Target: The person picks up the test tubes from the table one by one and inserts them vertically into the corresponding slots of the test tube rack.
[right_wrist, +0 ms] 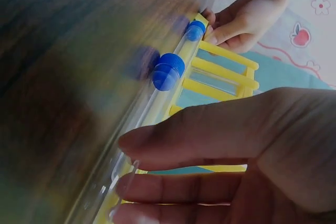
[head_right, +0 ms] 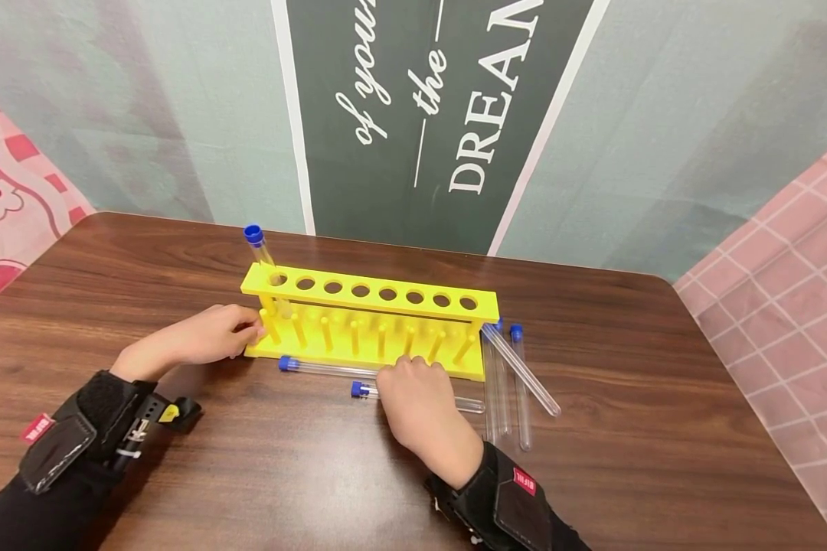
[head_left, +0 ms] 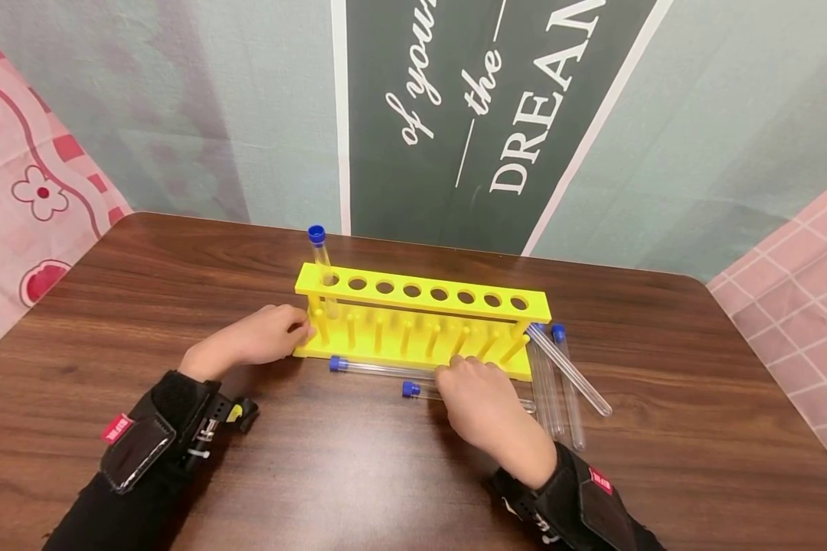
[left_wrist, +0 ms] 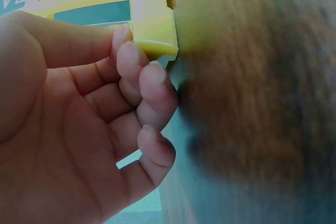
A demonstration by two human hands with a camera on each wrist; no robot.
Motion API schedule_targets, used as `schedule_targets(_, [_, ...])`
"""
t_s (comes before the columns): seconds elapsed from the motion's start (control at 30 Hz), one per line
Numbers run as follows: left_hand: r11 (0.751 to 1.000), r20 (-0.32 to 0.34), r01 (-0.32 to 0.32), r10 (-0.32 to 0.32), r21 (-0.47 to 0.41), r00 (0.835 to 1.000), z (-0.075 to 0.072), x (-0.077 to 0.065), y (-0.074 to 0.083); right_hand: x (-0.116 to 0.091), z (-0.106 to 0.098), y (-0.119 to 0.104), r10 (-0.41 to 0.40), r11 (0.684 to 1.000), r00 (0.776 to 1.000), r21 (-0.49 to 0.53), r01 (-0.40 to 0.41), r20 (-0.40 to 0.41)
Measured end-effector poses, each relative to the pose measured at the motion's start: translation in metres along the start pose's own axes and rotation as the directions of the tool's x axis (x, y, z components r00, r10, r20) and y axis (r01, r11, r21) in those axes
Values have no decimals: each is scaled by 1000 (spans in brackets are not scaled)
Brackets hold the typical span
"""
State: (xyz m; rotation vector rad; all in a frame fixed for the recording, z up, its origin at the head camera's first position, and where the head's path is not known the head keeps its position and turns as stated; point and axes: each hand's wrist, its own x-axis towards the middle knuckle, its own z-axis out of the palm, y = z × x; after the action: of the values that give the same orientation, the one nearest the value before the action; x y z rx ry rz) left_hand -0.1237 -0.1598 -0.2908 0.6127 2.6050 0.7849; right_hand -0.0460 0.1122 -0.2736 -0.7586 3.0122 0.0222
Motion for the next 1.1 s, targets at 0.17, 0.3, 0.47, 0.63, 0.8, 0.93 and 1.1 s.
schedule_targets(0.17, [1000,-1,3,-3,10,1000,0,1,0,0,1,-1,4,1000,1000,-25,-4,8])
schedule_targets(0.3, [1000,2,9,-9,12,1000,0,1,1,-1,3,-2,11,999,1000,-47,-10,19])
schedule_targets(0.47, [1000,1,9,-9,14,1000,-1,1,1,-2,4,-3,10,998,999,-61,-8,35])
schedule_targets(0.63, [1000,0,12,-12,17,1000,-1,1,2,-3,3,-4,4,997,999,-73,-1,49])
schedule_targets(0.8, [1000,1,14,-14,16,1000,-1,1,2,-3,3,-4,-22,997,997,-78,27,72])
schedule_targets(0.93, [1000,3,19,-19,14,1000,-1,1,2,-2,2,-3,-34,998,995,-52,39,97])
schedule_targets(1.1, [1000,4,17,-18,11,1000,-1,1,0,0,-5,-3,-25,1000,985,9,24,170])
